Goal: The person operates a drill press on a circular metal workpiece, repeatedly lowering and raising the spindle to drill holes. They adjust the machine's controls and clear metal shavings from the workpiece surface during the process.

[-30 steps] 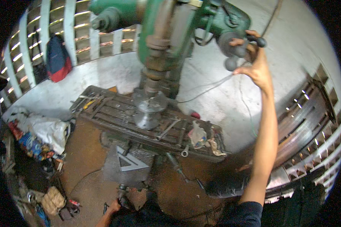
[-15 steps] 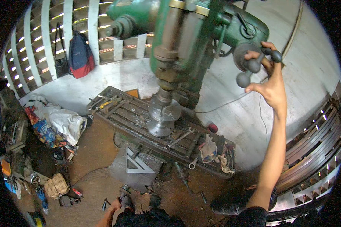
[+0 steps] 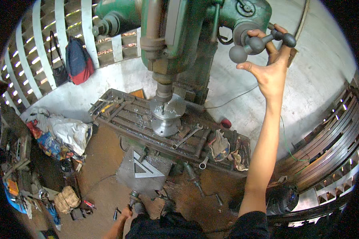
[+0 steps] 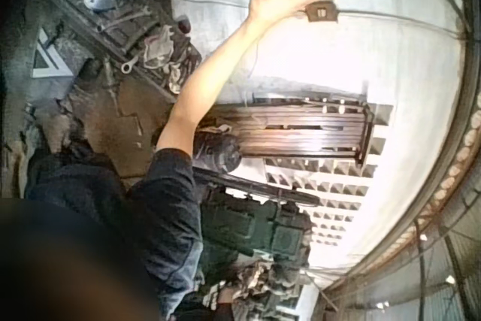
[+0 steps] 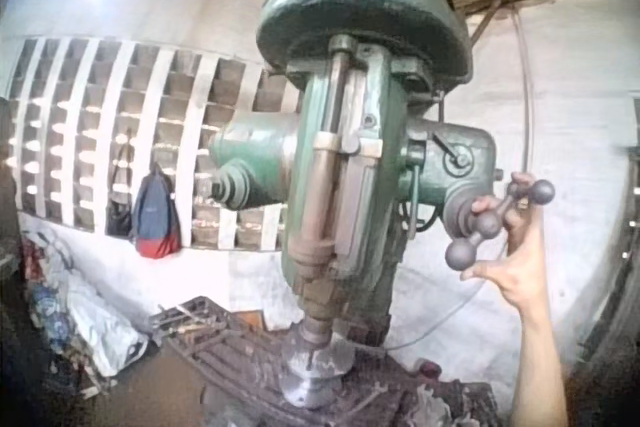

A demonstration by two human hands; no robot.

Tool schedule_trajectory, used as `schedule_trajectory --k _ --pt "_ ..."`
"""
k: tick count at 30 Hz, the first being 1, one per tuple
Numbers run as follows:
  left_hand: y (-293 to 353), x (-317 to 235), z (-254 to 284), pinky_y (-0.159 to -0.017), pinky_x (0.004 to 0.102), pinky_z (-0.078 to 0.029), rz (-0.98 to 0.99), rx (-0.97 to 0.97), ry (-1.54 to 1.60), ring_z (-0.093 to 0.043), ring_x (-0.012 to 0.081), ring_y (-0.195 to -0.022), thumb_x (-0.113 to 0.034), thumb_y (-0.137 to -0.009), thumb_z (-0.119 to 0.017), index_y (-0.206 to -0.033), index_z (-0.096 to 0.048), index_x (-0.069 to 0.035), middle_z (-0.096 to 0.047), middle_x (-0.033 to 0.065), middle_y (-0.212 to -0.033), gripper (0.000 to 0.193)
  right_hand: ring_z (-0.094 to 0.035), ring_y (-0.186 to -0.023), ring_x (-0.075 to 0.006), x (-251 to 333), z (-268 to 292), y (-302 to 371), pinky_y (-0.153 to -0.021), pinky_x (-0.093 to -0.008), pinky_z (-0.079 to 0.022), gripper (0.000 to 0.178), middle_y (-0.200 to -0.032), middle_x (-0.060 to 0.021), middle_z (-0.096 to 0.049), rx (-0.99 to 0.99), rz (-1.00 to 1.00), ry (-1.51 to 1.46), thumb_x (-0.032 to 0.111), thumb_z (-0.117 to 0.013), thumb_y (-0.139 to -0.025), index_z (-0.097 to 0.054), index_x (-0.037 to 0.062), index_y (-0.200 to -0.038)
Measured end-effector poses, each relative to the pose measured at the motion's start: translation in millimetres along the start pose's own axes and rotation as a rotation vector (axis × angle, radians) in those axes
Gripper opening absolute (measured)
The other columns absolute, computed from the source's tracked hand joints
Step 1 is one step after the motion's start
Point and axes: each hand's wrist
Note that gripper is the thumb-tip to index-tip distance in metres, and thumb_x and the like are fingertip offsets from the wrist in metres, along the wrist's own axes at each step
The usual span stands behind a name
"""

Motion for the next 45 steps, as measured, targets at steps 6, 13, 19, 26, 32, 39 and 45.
schedule_trajectory --k 6,13,19,26,32,39,45 --pt "-23.5 35.8 -14.9 -0.070 0.0503 -0.049 -0.197 -0.060 -0.002 -0.063 0.0451 -0.080 -0.015 -0.077 -0.058 -0.101 -0.057 0.000 -0.063 0.0253 -0.082 0.028 -0.057 -0.120 -0.0282 3.1 -1.1 -0.2 -0.108 -0.0430 -0.039 0.119 -0.119 -0.0144 -0.063 -0.016 -0.011 0.004 0.011 -0.095 -0.047 -0.025 0.0116 -0.143" --pt "-56.3 72.1 -17.1 -0.059 0.0510 -0.047 -0.931 -0.065 -0.219 -0.058 0.0403 -0.061 -0.012 -0.077 -0.058 -0.061 -0.057 -0.001 -0.059 0.0232 -0.069 0.020 -0.055 -0.121 -0.0282 2.2 -14.8 8.1 -0.110 -0.0428 -0.036 0.119 -0.120 -0.0156 -0.063 -0.138 -0.012 0.013 0.009 -0.095 -0.051 -0.021 0.0122 -0.145" --pt "-40.1 68.0 -15.4 -0.063 0.0526 -0.048 -0.533 -0.017 0.038 -0.059 0.0447 -0.067 -0.018 -0.078 -0.060 -0.078 -0.063 -0.003 -0.060 0.0266 -0.076 0.016 -0.055 -0.118 -0.0270 -10.1 -34.4 18.3 -0.107 -0.0416 -0.037 0.112 -0.122 -0.0196 -0.062 -0.309 0.021 0.001 0.005 -0.094 -0.057 -0.020 0.0124 -0.140" --pt "-24.4 39.7 -5.4 -0.063 0.0521 -0.047 -0.454 -0.046 0.021 -0.059 0.0437 -0.073 -0.016 -0.075 -0.059 -0.087 -0.063 0.000 -0.061 0.0251 -0.080 0.021 -0.046 -0.130 -0.0294 2.5 -8.7 11.2 -0.112 -0.0431 -0.031 0.100 -0.135 -0.0222 -0.053 -0.098 -0.054 -0.041 0.011 -0.090 -0.066 -0.020 0.0151 -0.138" --pt "-27.7 29.0 -3.0 -0.070 0.0525 -0.048 -0.527 0.053 -0.283 -0.062 0.0416 -0.080 -0.013 -0.075 -0.057 -0.088 -0.061 0.004 -0.065 0.0264 -0.085 0.021 -0.046 -0.134 -0.0283 -9.7 61.9 -12.5 -0.114 -0.0424 -0.031 0.073 -0.139 -0.0201 -0.054 0.342 -0.246 -0.267 0.015 -0.088 -0.066 -0.049 0.0132 -0.128" --pt "0.7 -3.9 3.1 -0.084 0.0507 -0.047 -0.022 0.013 0.048 -0.061 0.0477 -0.101 -0.019 -0.081 -0.055 -0.113 -0.055 0.003 -0.064 0.0322 -0.098 0.039 -0.049 -0.131 -0.0309 -5.9 60.2 -41.7 -0.110 -0.0435 -0.037 0.076 -0.136 -0.0195 -0.056 0.451 -0.037 -0.249 0.021 -0.088 -0.066 -0.056 0.0076 -0.134" --pt "0.1 -1.0 -4.3 -0.074 0.0514 -0.049 0.035 -0.048 0.017 -0.062 0.0491 -0.089 -0.017 -0.075 -0.060 -0.108 -0.055 0.002 -0.065 0.0304 -0.091 0.038 -0.062 -0.114 -0.0263 -1.0 56.2 -52.2 -0.103 -0.0364 -0.044 0.046 -0.116 -0.0148 -0.069 0.504 -0.037 0.128 0.002 -0.079 -0.067 -0.069 -0.0025 -0.112"
Point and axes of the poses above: each hand's wrist, its own y-axis away from the middle knuckle, its own z-axis out of the back of the hand, x = y × z
